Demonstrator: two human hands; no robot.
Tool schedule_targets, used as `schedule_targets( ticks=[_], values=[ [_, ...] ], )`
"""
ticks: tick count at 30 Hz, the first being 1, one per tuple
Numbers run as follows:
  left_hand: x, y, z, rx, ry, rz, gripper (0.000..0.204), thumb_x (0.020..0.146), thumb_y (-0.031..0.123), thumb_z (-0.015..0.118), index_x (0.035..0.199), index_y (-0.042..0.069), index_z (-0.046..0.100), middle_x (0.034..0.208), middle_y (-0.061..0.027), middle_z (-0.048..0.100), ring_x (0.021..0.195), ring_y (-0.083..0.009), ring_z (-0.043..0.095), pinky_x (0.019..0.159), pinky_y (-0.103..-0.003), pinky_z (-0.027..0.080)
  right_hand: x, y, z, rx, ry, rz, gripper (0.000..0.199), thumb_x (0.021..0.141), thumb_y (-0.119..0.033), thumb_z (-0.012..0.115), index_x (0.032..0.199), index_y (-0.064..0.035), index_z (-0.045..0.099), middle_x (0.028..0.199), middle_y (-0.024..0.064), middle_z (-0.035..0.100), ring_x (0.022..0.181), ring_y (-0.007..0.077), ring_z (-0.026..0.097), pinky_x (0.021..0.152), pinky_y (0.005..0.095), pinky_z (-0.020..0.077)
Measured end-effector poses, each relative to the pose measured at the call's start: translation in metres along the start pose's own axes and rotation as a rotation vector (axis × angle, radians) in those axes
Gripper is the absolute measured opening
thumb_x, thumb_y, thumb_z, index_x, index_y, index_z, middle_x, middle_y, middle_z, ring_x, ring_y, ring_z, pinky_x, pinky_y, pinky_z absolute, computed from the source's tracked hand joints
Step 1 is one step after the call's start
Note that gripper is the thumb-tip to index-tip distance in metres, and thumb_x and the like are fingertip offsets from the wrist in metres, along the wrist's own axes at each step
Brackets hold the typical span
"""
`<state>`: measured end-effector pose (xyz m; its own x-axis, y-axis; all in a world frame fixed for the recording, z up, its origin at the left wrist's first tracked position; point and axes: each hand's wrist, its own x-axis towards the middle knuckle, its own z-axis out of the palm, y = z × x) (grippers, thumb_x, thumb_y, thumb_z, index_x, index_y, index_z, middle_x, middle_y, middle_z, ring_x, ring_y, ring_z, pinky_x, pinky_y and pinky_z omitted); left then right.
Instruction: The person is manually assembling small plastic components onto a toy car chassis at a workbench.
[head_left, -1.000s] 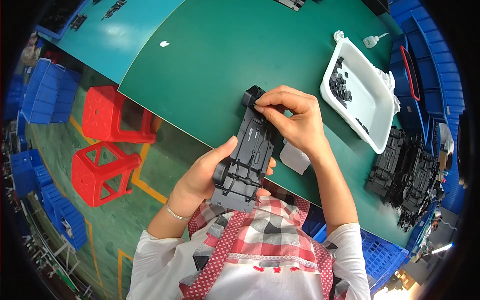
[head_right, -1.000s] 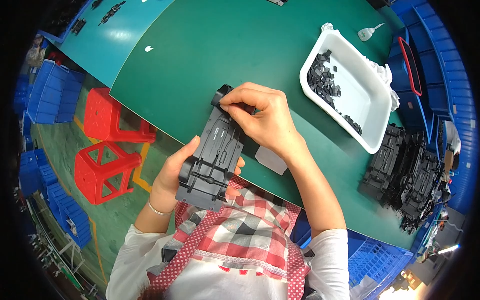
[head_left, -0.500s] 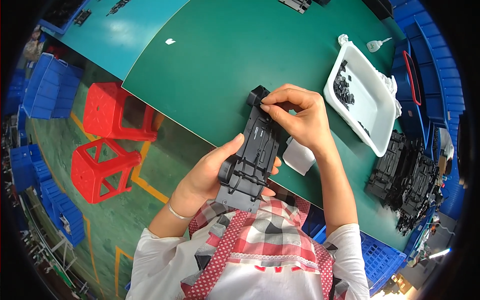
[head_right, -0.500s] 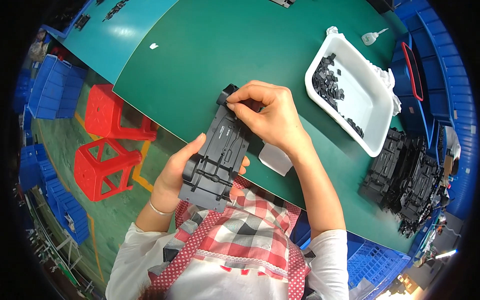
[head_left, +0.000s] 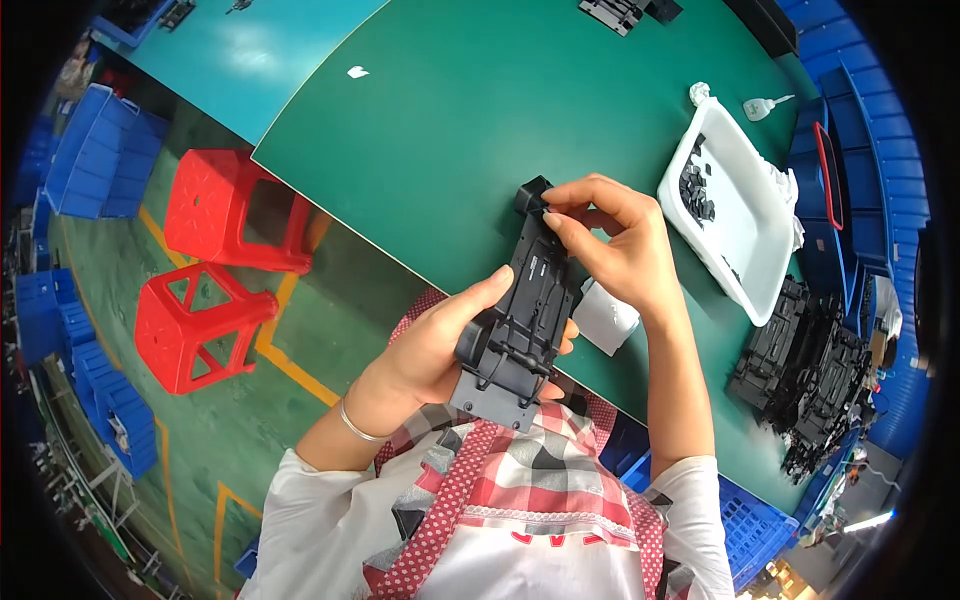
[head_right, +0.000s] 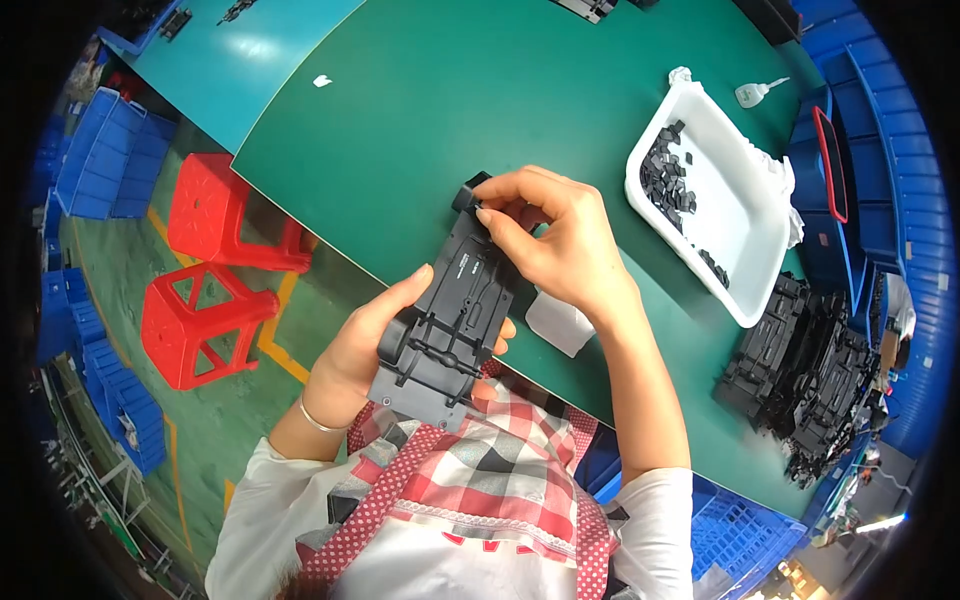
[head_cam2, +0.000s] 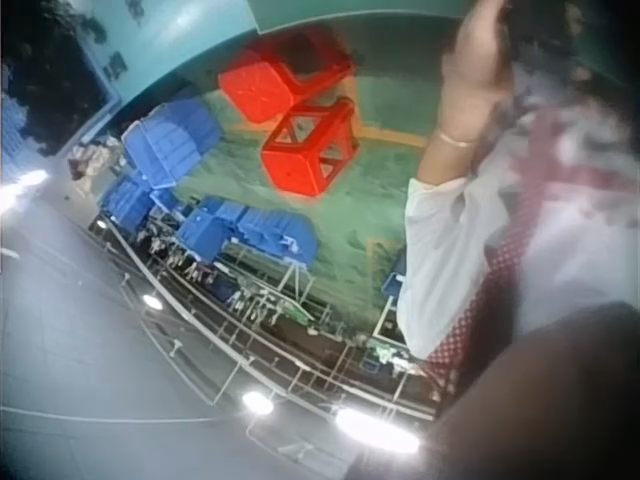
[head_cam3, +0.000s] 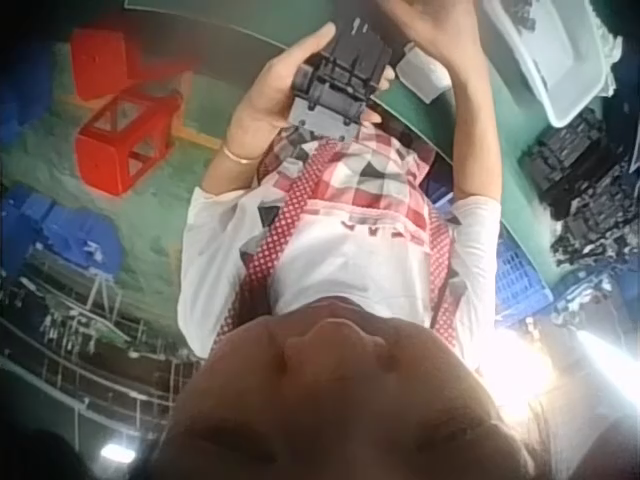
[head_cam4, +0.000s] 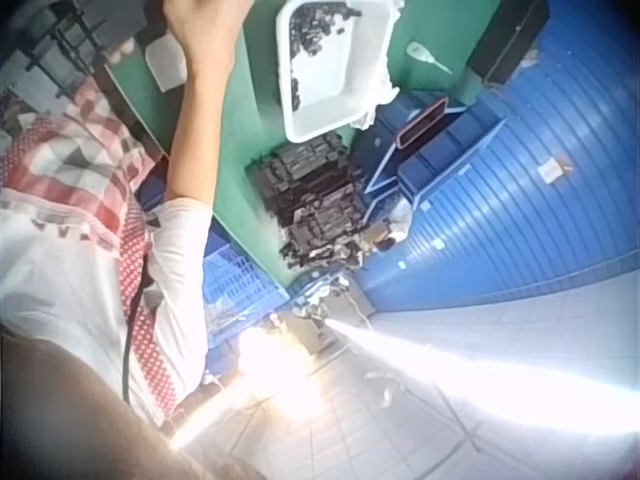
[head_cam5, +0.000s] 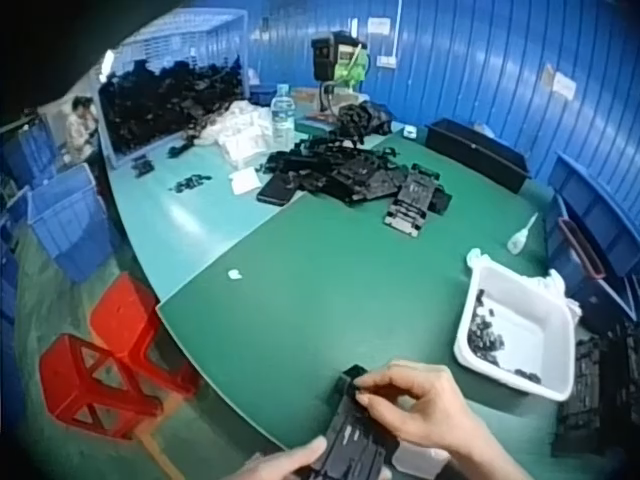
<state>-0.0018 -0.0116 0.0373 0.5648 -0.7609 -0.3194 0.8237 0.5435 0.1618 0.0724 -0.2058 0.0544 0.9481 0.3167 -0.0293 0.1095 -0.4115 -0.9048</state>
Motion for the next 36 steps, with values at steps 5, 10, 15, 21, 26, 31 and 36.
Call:
schedule_targets(
  ticks=[5,10,15,21,26,31,36],
  values=[
    [0.000,-0.001,0.007,0.033,0.048,0.001,0.054,0.104,0.044,0.032,0.130,-0.002,0.045,0.115,-0.0173,0.060,0.101,-0.0250,0.064,0.083,-0.047,0.059,-0.001,0.004,0.001,-0.056,0.058,-0.177,0.010,0.078,-0.003,0.071,0.088,0.0008,0.069,0.077,0.0071,0.064,0.063,0.0132,0.058,0.059,0.0268,0.0481],
    [0.000,-0.002,0.011,0.150,0.104,0.005,0.054,0.104,0.043,0.032,0.122,-0.004,0.052,0.108,-0.0145,0.063,0.090,-0.0211,0.067,0.079,-0.038,0.060,-0.005,-0.004,-0.004,-0.135,-0.018,-0.117,0.007,0.083,-0.001,0.069,0.088,0.0040,0.068,0.085,0.0072,0.064,0.075,0.0125,0.062,0.068,0.0255,0.0525],
    [0.001,-0.003,0.010,0.197,0.136,-0.007,0.053,0.104,0.043,0.034,0.119,-0.004,0.055,0.104,-0.0129,0.064,0.080,-0.0202,0.068,0.073,-0.034,0.059,-0.006,-0.003,-0.003,-0.117,0.053,-0.174,0.006,0.079,-0.001,0.069,0.083,0.0026,0.067,0.074,0.0086,0.062,0.062,0.0159,0.058,0.059,0.0292,0.0479],
    [-0.001,-0.005,0.012,0.237,0.157,0.008,0.052,0.103,0.043,0.035,0.117,-0.003,0.056,0.100,-0.0114,0.064,0.073,-0.0189,0.067,0.067,-0.031,0.058,-0.005,-0.009,-0.003,-0.161,0.019,-0.200,0.006,0.080,0.001,0.067,0.084,0.0034,0.064,0.075,0.0100,0.060,0.063,0.0196,0.058,0.059,0.0307,0.0482],
    [0.000,-0.005,0.012,0.268,0.156,0.007,0.051,0.103,0.043,0.036,0.115,-0.003,0.056,0.097,-0.0099,0.063,0.071,-0.0177,0.066,0.066,-0.029,0.057,-0.005,-0.009,-0.004,-0.200,0.007,-0.225,0.005,0.079,0.001,0.065,0.084,0.0026,0.064,0.074,0.0104,0.059,0.062,0.0217,0.057,0.058,0.0318,0.0474],
    [-0.001,-0.005,0.006,0.364,0.100,-0.009,0.052,0.105,0.037,0.031,0.127,-0.006,0.050,0.114,-0.0150,0.062,0.095,-0.0208,0.065,0.079,-0.036,0.058,-0.006,-0.016,-0.007,-0.273,-0.035,-0.206,0.007,0.079,0.006,0.066,0.084,0.0053,0.063,0.079,0.0100,0.061,0.067,0.0173,0.059,0.061,0.0280,0.0486],
    [0.001,-0.008,0.008,0.338,0.143,0.019,0.049,0.104,0.042,0.036,0.114,-0.001,0.056,0.095,-0.0074,0.062,0.069,-0.0134,0.063,0.065,-0.027,0.055,-0.005,-0.018,-0.007,-0.289,-0.049,-0.254,0.008,0.077,0.007,0.066,0.084,0.0053,0.062,0.078,0.0103,0.060,0.065,0.0181,0.058,0.060,0.0287,0.0476]
  ],
)
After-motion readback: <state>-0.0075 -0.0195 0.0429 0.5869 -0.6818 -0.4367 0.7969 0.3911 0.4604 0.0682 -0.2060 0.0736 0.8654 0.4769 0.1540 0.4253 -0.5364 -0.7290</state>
